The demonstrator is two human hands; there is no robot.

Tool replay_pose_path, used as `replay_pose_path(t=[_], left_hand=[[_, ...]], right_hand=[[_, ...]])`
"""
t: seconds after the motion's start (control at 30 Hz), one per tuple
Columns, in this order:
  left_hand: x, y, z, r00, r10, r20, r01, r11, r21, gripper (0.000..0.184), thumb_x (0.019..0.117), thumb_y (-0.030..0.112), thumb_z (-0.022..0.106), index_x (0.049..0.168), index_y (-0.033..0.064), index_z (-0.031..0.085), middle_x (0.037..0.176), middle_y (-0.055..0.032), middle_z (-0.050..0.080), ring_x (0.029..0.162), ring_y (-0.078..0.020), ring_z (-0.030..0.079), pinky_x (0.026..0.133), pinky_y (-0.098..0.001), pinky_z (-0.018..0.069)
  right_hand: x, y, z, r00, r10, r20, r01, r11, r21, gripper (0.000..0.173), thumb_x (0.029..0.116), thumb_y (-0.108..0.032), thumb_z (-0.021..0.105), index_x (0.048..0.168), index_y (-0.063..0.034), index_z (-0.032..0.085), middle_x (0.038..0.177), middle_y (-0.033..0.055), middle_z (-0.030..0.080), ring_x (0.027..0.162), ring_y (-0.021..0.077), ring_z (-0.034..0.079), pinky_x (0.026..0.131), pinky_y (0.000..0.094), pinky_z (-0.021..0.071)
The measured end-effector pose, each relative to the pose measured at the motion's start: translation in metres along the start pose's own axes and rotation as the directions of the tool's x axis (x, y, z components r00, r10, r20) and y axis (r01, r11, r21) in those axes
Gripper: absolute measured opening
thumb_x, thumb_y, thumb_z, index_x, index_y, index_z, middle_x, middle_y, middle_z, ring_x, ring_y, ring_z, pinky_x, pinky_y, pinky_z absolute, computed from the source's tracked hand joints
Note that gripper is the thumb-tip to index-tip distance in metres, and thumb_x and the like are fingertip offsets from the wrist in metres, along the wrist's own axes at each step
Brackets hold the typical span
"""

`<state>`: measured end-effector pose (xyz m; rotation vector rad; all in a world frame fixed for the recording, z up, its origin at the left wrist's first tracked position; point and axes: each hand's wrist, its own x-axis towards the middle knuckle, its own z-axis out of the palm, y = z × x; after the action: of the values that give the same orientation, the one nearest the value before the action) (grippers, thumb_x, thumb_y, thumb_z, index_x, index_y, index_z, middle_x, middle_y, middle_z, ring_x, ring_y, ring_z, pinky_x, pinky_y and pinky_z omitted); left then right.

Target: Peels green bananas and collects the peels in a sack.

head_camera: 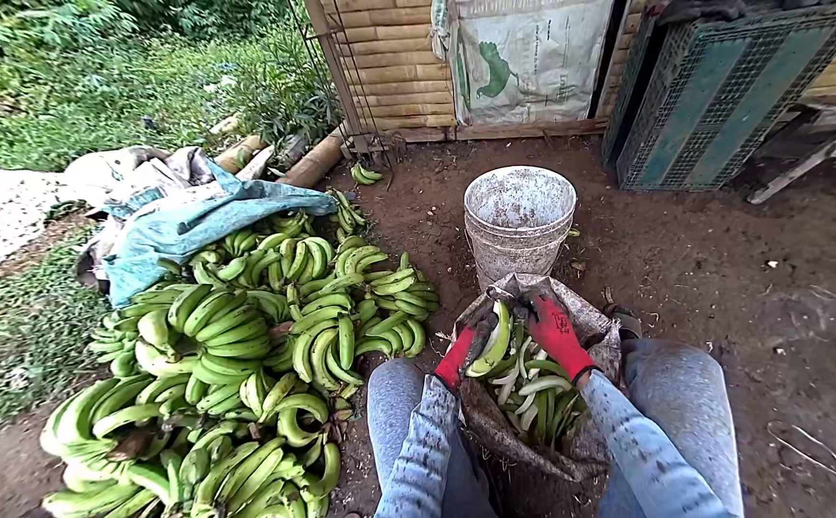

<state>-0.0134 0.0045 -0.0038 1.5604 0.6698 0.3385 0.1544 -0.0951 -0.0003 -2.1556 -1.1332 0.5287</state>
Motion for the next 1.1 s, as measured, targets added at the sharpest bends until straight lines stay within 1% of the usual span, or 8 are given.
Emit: replay_pose_path(t=[0.1, 0.3, 0.47, 0.77, 0.87, 0.97, 1.07, 1.1], left_hand=[[-0.003, -0.003, 0.009, 0.993, -0.082, -0.087, 0.090, 0.991, 0.099, 0.043, 0.1117, 0.025, 0.039, 0.141, -0.0035, 0.052, 0.130, -0.0194, 0.062, 0.115, -0.0180, 0.062, 0.104, -0.0357, 0.0488], [0.024, 0.001, 0.006, 0.919, -0.155, -0.362, -0.166, 0.681, -0.713, 0.043, 0.1121, 0.027, 0.023, 0.099, 0.0044, 0.057, 0.075, -0.0075, 0.063, 0.063, -0.0147, 0.063, 0.059, -0.0289, 0.0558], [0.025, -0.005, 0.004, 0.905, -0.151, -0.397, -0.265, 0.529, -0.806, 0.052, 0.1115, 0.033, 0.017, 0.092, 0.0049, 0.056, 0.068, -0.0072, 0.062, 0.058, -0.0158, 0.063, 0.055, -0.0286, 0.0553], [0.014, -0.001, 0.014, 0.875, -0.035, -0.482, -0.186, 0.896, -0.402, 0.040, 0.1139, 0.029, 0.025, 0.120, 0.0032, 0.055, 0.085, -0.0053, 0.063, 0.071, -0.0109, 0.062, 0.065, -0.0274, 0.0555], [0.006, 0.002, 0.018, 0.891, 0.083, -0.446, -0.101, 0.995, -0.017, 0.044, 0.1129, 0.017, 0.027, 0.143, -0.0072, 0.047, 0.130, -0.0210, 0.060, 0.114, -0.0170, 0.059, 0.102, -0.0303, 0.0470], [-0.003, 0.003, 0.031, 0.916, 0.106, -0.386, -0.002, 0.966, 0.260, 0.043, 0.1106, 0.015, 0.037, 0.143, -0.0120, 0.047, 0.143, -0.0293, 0.053, 0.136, -0.0293, 0.051, 0.118, -0.0387, 0.0361], [-0.003, 0.002, 0.036, 0.935, -0.016, -0.355, 0.085, 0.980, 0.180, 0.042, 0.1114, 0.015, 0.037, 0.143, -0.0099, 0.049, 0.137, -0.0265, 0.058, 0.129, -0.0271, 0.056, 0.113, -0.0374, 0.0412], [0.002, -0.002, 0.033, 0.921, -0.051, -0.385, 0.062, 0.998, 0.016, 0.039, 0.1124, 0.018, 0.035, 0.134, -0.0058, 0.056, 0.117, -0.0195, 0.066, 0.103, -0.0197, 0.065, 0.093, -0.0322, 0.0529]], right_hand=[[0.008, 0.010, -0.010, 0.998, 0.067, -0.006, -0.067, 0.998, -0.005, 0.035, 0.1053, -0.023, 0.052, 0.134, -0.0066, 0.062, 0.130, 0.0238, 0.064, 0.121, 0.0389, 0.062, 0.105, 0.0566, 0.0474], [-0.057, -0.014, 0.020, 0.982, -0.183, -0.045, 0.187, 0.976, 0.109, 0.041, 0.0950, -0.029, 0.068, 0.131, -0.0092, 0.069, 0.129, 0.0205, 0.065, 0.118, 0.0336, 0.064, 0.103, 0.0492, 0.0509], [-0.056, -0.028, 0.019, 0.979, -0.201, 0.022, 0.201, 0.979, -0.035, 0.039, 0.0986, -0.025, 0.060, 0.135, -0.0108, 0.067, 0.132, 0.0248, 0.063, 0.124, 0.0425, 0.060, 0.104, 0.0557, 0.0476], [-0.045, -0.022, 0.021, 0.991, -0.123, 0.043, 0.122, 0.992, 0.036, 0.039, 0.1008, -0.023, 0.057, 0.137, -0.0104, 0.064, 0.133, 0.0226, 0.062, 0.122, 0.0367, 0.062, 0.105, 0.0504, 0.0489], [-0.034, -0.017, 0.017, 0.994, -0.104, 0.017, 0.104, 0.995, -0.001, 0.040, 0.1027, -0.021, 0.054, 0.141, -0.0106, 0.063, 0.136, 0.0253, 0.060, 0.127, 0.0406, 0.059, 0.109, 0.0531, 0.0453], [-0.014, -0.005, 0.015, 0.998, -0.004, 0.067, 0.003, 1.000, 0.021, 0.039, 0.1062, -0.020, 0.048, 0.140, -0.0065, 0.061, 0.134, 0.0229, 0.062, 0.127, 0.0362, 0.060, 0.111, 0.0507, 0.0442], [-0.002, 0.007, 0.011, 0.989, 0.146, 0.018, -0.146, 0.989, 0.000, 0.039, 0.1075, -0.026, 0.047, 0.137, -0.0056, 0.061, 0.131, 0.0215, 0.065, 0.126, 0.0352, 0.061, 0.110, 0.0523, 0.0448], [-0.004, 0.007, 0.006, 0.990, 0.142, -0.013, -0.142, 0.989, 0.033, 0.038, 0.1065, -0.027, 0.050, 0.136, -0.0056, 0.062, 0.131, 0.0221, 0.065, 0.125, 0.0356, 0.062, 0.109, 0.0523, 0.0451]])
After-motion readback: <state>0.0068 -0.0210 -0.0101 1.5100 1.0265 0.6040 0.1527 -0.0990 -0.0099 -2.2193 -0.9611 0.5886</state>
